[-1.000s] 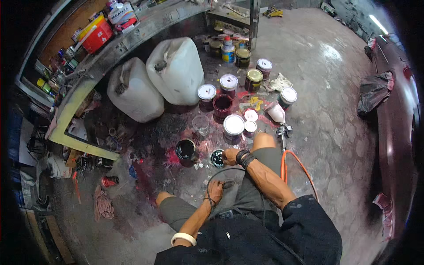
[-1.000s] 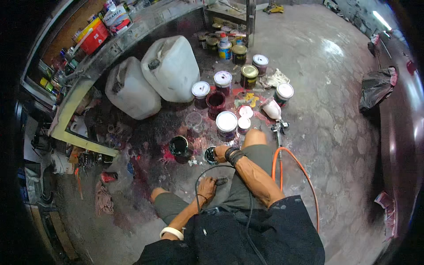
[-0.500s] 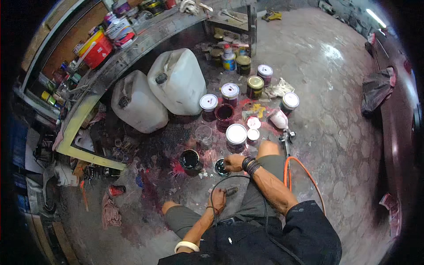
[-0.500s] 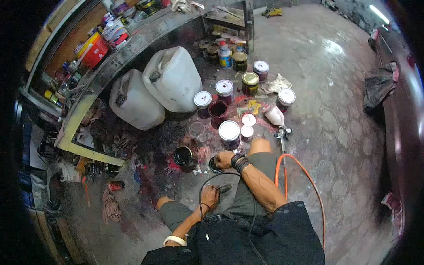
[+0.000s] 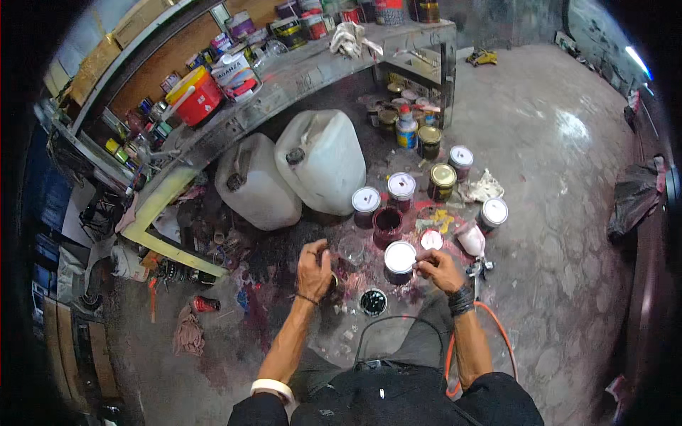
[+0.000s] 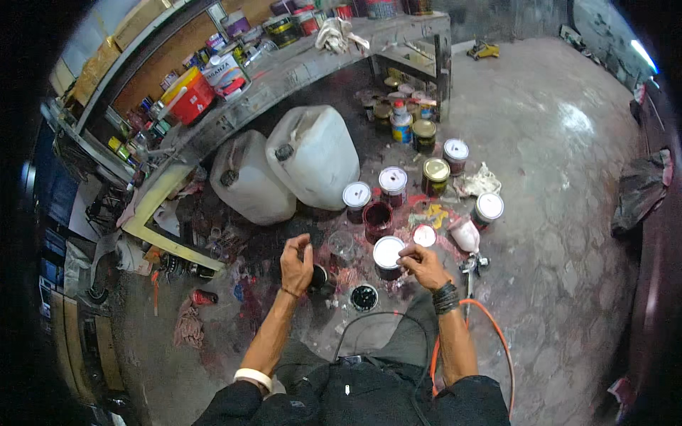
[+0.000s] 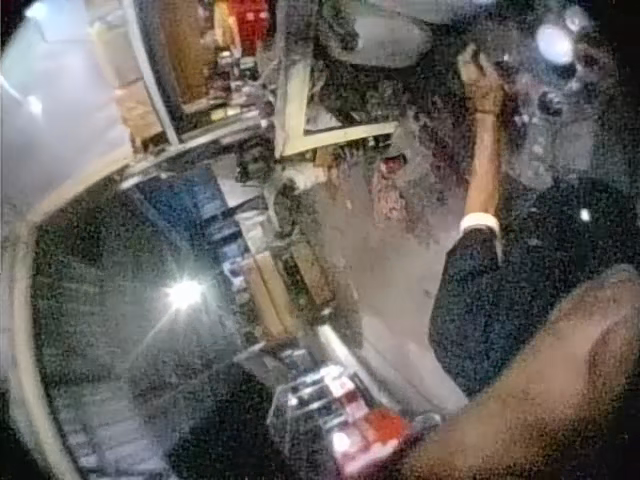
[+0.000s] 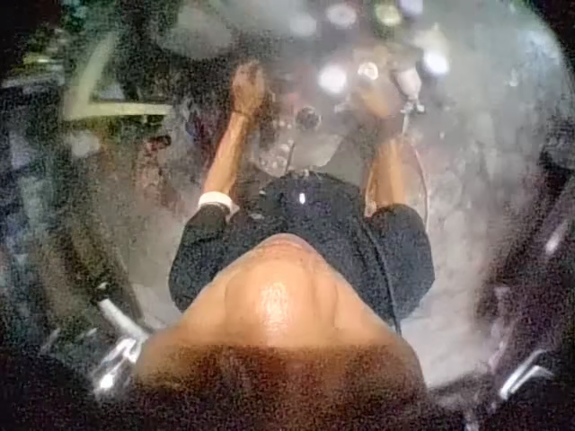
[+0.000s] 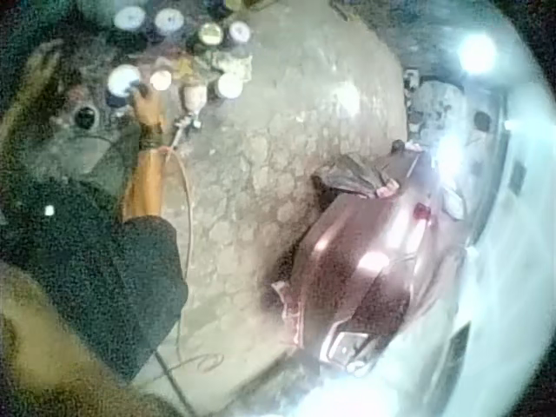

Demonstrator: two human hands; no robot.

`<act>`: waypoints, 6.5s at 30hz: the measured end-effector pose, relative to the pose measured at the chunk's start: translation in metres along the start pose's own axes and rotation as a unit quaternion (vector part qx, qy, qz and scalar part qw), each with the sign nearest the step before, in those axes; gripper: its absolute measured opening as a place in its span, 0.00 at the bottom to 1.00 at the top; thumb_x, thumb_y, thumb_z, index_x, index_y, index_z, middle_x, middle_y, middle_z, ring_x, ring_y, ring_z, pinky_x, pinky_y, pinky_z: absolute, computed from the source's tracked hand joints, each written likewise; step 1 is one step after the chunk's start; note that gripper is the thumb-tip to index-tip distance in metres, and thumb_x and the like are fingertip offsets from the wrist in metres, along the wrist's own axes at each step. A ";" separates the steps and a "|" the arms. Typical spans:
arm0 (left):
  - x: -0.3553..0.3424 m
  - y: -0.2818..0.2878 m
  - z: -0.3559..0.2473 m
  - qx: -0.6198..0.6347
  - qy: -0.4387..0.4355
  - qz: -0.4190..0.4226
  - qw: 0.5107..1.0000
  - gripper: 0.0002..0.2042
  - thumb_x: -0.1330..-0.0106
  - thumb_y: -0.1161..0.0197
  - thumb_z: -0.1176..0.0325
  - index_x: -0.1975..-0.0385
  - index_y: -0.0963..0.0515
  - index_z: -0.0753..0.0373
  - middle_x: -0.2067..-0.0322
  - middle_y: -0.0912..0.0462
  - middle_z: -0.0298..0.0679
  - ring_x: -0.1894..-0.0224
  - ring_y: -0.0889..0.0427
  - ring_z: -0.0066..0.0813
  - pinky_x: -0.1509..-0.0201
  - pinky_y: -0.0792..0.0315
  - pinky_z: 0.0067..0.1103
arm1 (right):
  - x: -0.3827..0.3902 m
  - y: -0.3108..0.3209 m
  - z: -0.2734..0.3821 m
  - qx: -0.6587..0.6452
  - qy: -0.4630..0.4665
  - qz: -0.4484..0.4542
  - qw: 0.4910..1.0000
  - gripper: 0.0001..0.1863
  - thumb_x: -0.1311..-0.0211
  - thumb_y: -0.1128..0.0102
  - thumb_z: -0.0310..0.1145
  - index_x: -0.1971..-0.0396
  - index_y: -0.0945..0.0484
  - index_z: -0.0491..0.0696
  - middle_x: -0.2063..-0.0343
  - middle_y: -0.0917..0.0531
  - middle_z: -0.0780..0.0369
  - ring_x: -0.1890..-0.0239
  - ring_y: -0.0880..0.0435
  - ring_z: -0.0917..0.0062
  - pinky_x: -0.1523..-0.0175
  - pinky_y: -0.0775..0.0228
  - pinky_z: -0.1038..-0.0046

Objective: Mixing paint and pouring it into a spray gun reservoir.

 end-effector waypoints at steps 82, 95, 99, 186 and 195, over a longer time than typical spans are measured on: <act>-0.293 -0.077 0.010 -0.358 -0.131 -0.048 0.923 0.39 0.35 0.42 0.41 0.37 0.35 0.73 0.36 0.37 0.64 0.29 0.46 0.64 0.25 0.64 0.54 | -0.150 0.185 0.188 -0.361 0.293 -0.343 0.816 0.16 0.27 0.42 0.38 0.48 0.25 0.43 0.56 0.18 0.59 0.51 0.17 0.70 0.44 0.21 0.63; -0.058 0.030 -0.003 0.559 0.134 -0.036 0.817 0.13 0.29 0.37 0.70 0.49 0.25 0.71 0.57 0.14 0.44 0.56 0.14 0.27 0.53 0.22 0.20 | 0.008 0.017 0.113 -0.481 0.124 -0.234 0.836 0.14 0.28 0.42 0.31 0.49 0.24 0.39 0.51 0.19 0.53 0.47 0.18 0.64 0.38 0.22 0.60; -0.019 0.087 0.004 0.543 0.163 -0.114 0.816 0.07 0.30 0.37 0.73 0.57 0.22 0.68 0.62 0.13 0.41 0.59 0.14 0.26 0.57 0.22 0.18 | -0.003 -0.039 0.111 -0.459 0.097 -0.206 0.859 0.15 0.28 0.42 0.32 0.48 0.24 0.39 0.51 0.18 0.54 0.49 0.17 0.67 0.40 0.20 0.63; 0.276 0.032 0.219 0.144 0.469 -0.007 0.871 0.09 0.31 0.41 0.67 0.59 0.18 0.63 0.69 0.11 0.40 0.63 0.12 0.32 0.56 0.22 0.28 | -0.091 -0.290 -0.057 0.399 0.276 0.127 0.865 0.10 0.41 0.40 0.32 0.63 0.18 0.44 0.67 0.16 0.46 0.62 0.16 0.51 0.58 0.26 0.55; 0.278 0.022 0.229 0.137 0.460 0.008 0.877 0.09 0.29 0.43 0.68 0.56 0.19 0.64 0.66 0.11 0.41 0.65 0.13 0.29 0.57 0.21 0.25 | -0.087 -0.281 -0.041 0.513 0.284 0.071 0.807 0.10 0.40 0.41 0.30 0.60 0.19 0.44 0.67 0.16 0.47 0.60 0.16 0.50 0.57 0.25 0.55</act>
Point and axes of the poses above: each hand's wrist, its own x-axis away from the middle knuckle, its own y-axis out of the back of the hand, z = x × y, the point moved 4 cm from there along -x, towards the middle knuckle
